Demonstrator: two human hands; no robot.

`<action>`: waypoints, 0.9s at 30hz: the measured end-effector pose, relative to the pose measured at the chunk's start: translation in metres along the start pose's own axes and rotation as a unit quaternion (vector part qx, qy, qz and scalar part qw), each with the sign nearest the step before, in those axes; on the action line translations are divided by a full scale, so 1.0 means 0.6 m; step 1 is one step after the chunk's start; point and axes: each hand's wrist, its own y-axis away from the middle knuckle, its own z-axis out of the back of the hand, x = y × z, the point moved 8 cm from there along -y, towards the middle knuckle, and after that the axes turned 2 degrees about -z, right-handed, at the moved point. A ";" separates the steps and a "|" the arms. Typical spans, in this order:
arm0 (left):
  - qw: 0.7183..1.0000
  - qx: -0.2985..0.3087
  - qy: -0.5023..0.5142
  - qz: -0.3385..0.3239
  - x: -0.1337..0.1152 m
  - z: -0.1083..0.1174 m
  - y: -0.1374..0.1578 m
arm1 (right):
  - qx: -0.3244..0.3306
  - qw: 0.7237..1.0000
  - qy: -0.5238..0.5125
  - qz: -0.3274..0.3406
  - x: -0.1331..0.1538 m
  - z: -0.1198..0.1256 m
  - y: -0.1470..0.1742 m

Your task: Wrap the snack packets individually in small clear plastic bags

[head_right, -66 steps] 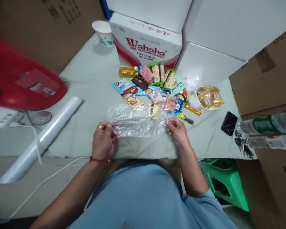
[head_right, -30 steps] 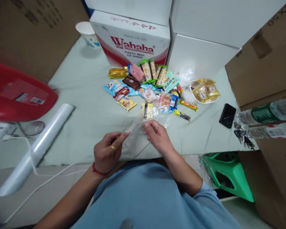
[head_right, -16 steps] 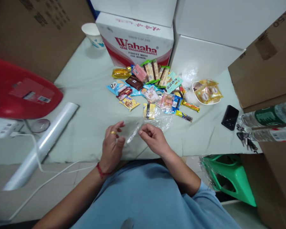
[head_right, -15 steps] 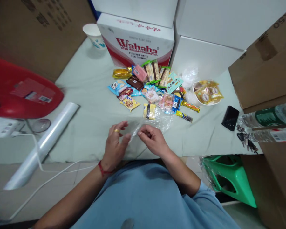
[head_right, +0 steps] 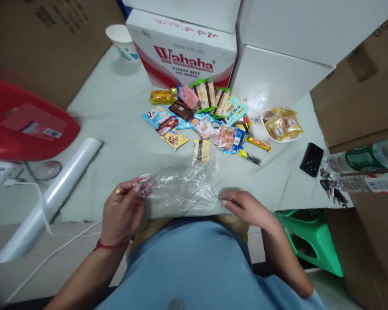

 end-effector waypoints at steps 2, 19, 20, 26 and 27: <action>0.997 0.048 -0.060 0.003 0.008 0.006 0.019 | -0.038 0.999 0.015 -0.015 -0.002 0.039 -0.004; 0.789 0.061 -0.568 -0.225 -0.066 -0.043 -0.041 | -0.086 0.967 0.119 0.208 0.152 -0.108 -0.195; 0.777 0.081 -0.583 -0.224 -0.047 -0.065 -0.049 | -0.091 0.964 0.101 0.228 0.157 -0.100 -0.186; 0.828 0.153 -0.481 -0.242 0.012 -0.128 -0.049 | -0.195 0.967 0.006 0.166 0.098 -0.012 -0.123; 0.850 0.140 -0.453 -0.230 0.013 -0.119 -0.050 | -0.216 0.968 -0.024 0.123 0.069 0.002 -0.115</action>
